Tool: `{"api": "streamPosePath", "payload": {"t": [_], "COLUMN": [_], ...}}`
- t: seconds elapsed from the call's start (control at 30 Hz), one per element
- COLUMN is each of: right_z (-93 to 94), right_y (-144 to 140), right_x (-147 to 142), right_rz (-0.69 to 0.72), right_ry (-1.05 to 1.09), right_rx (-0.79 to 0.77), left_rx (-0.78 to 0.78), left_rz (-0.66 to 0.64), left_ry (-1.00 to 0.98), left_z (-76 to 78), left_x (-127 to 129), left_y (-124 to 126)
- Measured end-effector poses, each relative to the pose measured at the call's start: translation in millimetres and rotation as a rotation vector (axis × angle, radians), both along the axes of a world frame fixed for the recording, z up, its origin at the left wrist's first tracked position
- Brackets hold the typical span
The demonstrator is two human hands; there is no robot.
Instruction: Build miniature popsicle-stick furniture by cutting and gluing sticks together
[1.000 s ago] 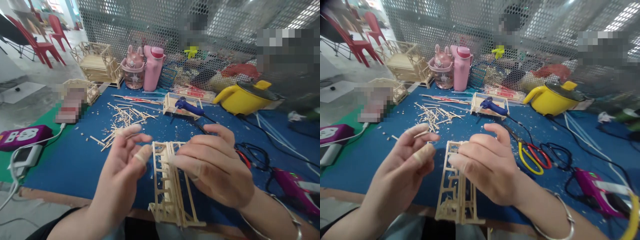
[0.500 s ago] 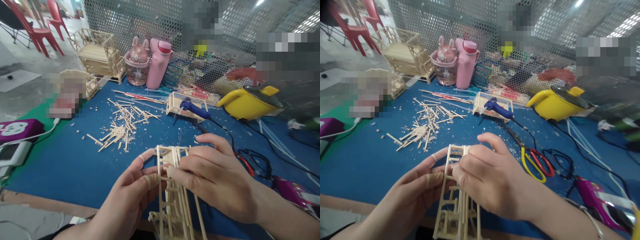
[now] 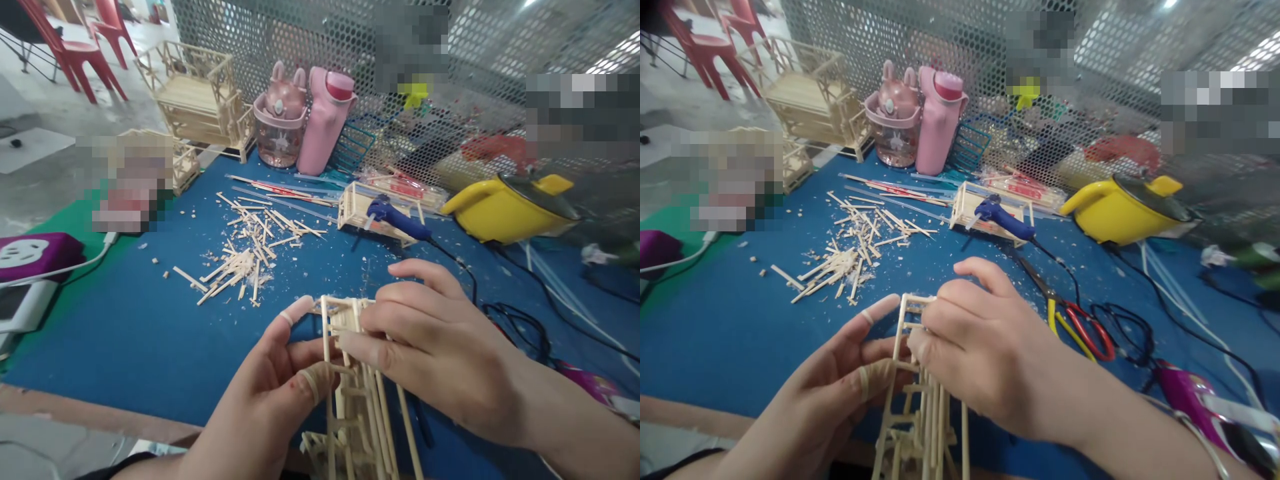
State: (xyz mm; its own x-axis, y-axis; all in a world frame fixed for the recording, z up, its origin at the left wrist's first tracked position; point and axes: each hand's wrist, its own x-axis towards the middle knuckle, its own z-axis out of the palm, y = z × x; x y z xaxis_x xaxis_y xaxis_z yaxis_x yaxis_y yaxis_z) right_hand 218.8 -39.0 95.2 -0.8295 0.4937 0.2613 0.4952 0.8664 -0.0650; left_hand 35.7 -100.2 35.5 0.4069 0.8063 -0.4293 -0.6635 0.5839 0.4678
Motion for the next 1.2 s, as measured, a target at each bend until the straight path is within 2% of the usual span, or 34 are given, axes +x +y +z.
{"api": "streamPosePath", "payload": {"t": [0.17, 0.5, 0.77, 0.9, 1.03, 1.2], "right_z": [4.8, 5.4, 5.4, 6.7, 8.4, 7.3], "right_y": [0, -3, 2, 4, 5, 2], "right_x": [-6, -10, -2, 12, 19, 14], "right_rz": [0.085, 0.098, 0.041, 0.076, 0.000, -0.081], "right_ry": [-0.063, -0.108, -0.019, 0.038, 0.145, 0.148], "right_rx": [0.104, 0.170, 0.010, -0.057, -0.075, -0.090], "left_rx": [0.025, 0.052, 0.059, 0.059, 0.060, 0.047], "left_rz": [0.000, -0.029, -0.014, -0.011, 0.005, 0.018], "left_ry": [0.026, -0.025, 0.013, 0.024, 0.023, 0.016], "left_z": [-4.0, -1.1, -0.8, -1.9, -5.0, -7.4], "left_x": [0, 0, 0, 0, -1, 0], "left_y": [-1, -2, 1, -1, -3, -1]}}
